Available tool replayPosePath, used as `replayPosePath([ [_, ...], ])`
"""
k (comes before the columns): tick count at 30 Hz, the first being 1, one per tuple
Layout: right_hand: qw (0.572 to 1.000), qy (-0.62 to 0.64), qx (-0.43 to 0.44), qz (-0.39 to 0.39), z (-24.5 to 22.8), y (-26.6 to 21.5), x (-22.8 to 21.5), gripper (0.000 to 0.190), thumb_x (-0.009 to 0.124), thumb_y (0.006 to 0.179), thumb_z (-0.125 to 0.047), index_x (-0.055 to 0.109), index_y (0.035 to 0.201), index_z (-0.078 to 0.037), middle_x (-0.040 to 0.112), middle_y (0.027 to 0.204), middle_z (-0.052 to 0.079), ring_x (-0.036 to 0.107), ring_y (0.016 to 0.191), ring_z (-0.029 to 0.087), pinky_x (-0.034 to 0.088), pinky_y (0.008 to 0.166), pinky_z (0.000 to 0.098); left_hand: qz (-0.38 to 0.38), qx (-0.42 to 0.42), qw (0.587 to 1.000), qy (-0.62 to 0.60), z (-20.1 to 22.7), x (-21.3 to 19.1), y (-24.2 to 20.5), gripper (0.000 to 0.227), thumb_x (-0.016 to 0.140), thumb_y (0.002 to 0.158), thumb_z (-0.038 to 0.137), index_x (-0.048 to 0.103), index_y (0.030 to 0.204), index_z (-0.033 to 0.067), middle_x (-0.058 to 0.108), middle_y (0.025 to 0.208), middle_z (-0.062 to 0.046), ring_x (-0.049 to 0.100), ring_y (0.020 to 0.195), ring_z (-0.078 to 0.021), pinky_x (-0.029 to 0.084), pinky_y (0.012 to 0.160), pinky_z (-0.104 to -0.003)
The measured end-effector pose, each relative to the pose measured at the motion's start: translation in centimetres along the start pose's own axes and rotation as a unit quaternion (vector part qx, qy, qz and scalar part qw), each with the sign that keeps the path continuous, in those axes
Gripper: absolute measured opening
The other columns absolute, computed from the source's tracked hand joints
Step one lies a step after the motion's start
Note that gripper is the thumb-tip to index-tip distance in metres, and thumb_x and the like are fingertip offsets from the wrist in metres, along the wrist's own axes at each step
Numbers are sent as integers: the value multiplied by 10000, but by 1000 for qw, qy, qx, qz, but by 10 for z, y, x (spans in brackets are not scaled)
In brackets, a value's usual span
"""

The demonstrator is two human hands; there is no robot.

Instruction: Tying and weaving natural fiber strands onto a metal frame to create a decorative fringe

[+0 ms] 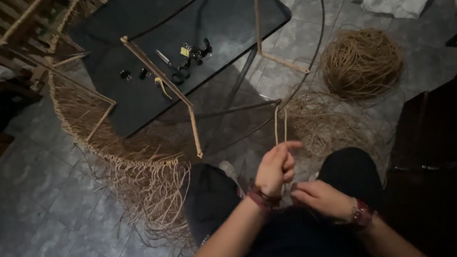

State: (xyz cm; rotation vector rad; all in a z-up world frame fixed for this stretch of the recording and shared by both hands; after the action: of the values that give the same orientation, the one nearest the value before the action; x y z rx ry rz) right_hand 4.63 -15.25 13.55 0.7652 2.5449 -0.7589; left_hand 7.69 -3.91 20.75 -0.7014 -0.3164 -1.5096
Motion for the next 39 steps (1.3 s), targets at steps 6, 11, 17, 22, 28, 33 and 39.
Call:
replayPosePath([
  [6, 818, 548, -162, 68, -83, -8, -84, 680, 605, 971, -314, 403, 1518, 36, 633, 1404, 234, 625, 1260, 354, 534, 1018, 465, -142, 117, 791, 584, -32, -4, -41, 287, 401, 1048, 258, 596, 1246, 188, 745, 1028, -158, 705, 882, -405, 510, 796, -477],
  [11, 814, 546, -39, 194, -41, -4, -94, 376, 369, 1144, -305, 548, 896, -86, 366, 596, -52, 291, 442, 103, 278, 381, 247, -269, 55, 762, 586, -55, -3, -60, 416, 542, 983, 287, 517, 1335, 67, 613, 1137, -192, 616, 1015, -395, 468, 864, -503],
  [17, 964, 206, 28, 164, -2, -13, 8, 354, 519, 1024, -352, 696, 863, -91, 618, 788, -16, 529, 716, 101, 474, 642, 310, -59, -73, 996, -3, -7, 28, -19, 453, 517, 1076, 277, 509, 1458, 34, 728, 968, -94, 701, 928, -166, 542, 922, -292],
  [22, 949, 293, -44, 104, -33, -23, -16, 495, 711, 882, -198, 574, 1343, -78, 683, 1298, 62, 637, 1155, 153, 487, 1013, 317, 4, 27, 969, 244, 3, 14, -23, 315, 429, 1106, 354, 526, 901, 135, 449, 675, 2, 412, 567, -141, 309, 543, -305],
  [28, 869, 444, 23, 217, -83, -37, -68, 464, 455, 1017, -312, 643, 1288, 15, 775, 1112, 211, 713, 974, 254, 531, 824, 347, -88, 147, 839, 516, -10, 20, -69, 218, 412, 1101, 232, 600, 1062, 131, 707, 904, -99, 690, 802, -336, 488, 760, -425],
  [33, 785, 593, -80, 160, -66, -15, -65, 512, 398, 1073, -312, 635, 1266, 99, 772, 1032, 302, 759, 938, 375, 619, 880, 513, -148, 229, 710, 650, -23, 3, -69, 322, 444, 1070, 270, 652, 1263, 117, 708, 1067, -183, 634, 952, -418, 433, 794, -522],
  [39, 823, 518, -84, 217, -37, -17, -63, 371, 414, 1112, -302, 630, 947, -50, 371, 534, -58, 265, 423, 85, 209, 392, 258, -198, 143, 670, 702, -36, -17, -33, 761, 604, 679, 164, 578, 1438, 120, 657, 1378, -136, 619, 1225, -347, 466, 970, -521],
])
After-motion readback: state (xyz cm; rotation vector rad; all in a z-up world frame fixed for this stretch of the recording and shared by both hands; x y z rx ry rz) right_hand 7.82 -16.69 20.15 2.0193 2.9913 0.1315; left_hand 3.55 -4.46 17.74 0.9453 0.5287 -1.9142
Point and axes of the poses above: each hand's wrist, its own y-axis towards the middle knuckle, its own x-axis out of the palm, z = x × y, the point moved 9 cm from there along y, towards the middle knuckle
